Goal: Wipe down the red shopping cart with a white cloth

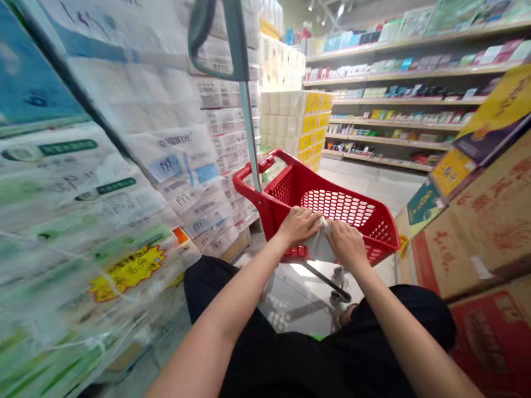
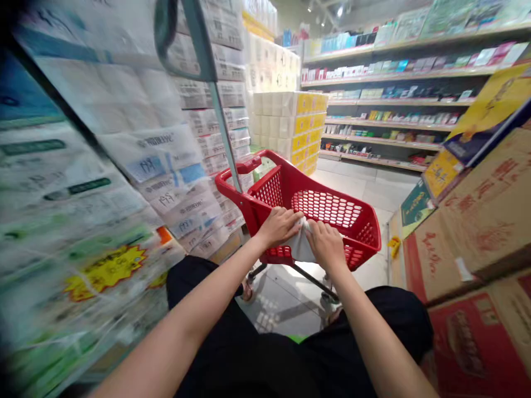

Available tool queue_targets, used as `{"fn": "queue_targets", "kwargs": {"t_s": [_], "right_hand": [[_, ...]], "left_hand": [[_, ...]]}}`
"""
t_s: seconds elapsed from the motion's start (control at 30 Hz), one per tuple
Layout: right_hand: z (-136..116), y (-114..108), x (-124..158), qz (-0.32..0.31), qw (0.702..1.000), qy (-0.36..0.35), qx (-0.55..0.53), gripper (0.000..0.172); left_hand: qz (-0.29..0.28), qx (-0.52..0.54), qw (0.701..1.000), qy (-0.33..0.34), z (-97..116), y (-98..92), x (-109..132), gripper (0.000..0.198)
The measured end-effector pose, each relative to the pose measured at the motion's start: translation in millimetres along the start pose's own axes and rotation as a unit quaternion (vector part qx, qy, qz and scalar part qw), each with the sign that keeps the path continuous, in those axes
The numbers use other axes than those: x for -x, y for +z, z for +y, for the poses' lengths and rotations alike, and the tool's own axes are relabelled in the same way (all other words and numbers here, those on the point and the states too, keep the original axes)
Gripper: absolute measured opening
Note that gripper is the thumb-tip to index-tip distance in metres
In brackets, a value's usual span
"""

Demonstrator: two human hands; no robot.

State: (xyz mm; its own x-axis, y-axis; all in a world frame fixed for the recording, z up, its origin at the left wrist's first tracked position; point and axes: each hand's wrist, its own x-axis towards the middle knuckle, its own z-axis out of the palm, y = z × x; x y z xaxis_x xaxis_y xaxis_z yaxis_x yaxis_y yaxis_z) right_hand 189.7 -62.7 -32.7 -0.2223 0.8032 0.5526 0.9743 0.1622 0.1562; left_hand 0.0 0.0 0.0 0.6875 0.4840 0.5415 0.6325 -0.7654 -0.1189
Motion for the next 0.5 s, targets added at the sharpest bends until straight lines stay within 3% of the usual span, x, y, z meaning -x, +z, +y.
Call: {"fn": "queue_targets", "kwargs": {"t_s": [0.33,0.5], "right_hand": [[72.5,-6.9,53.5,-0.016,0.996,0.076,-0.043,0.04],[95.5,-6.2,72.4,0.001,0.985,0.084,-0.15,0.041]], "left_hand": [[-0.017,-0.002,1.0,0.017,-9.1,-3.1,2.3,0.031],[0.025,0.097,0.995,-0.011,-19.6,-8.8,-3.4,0.022]]}}
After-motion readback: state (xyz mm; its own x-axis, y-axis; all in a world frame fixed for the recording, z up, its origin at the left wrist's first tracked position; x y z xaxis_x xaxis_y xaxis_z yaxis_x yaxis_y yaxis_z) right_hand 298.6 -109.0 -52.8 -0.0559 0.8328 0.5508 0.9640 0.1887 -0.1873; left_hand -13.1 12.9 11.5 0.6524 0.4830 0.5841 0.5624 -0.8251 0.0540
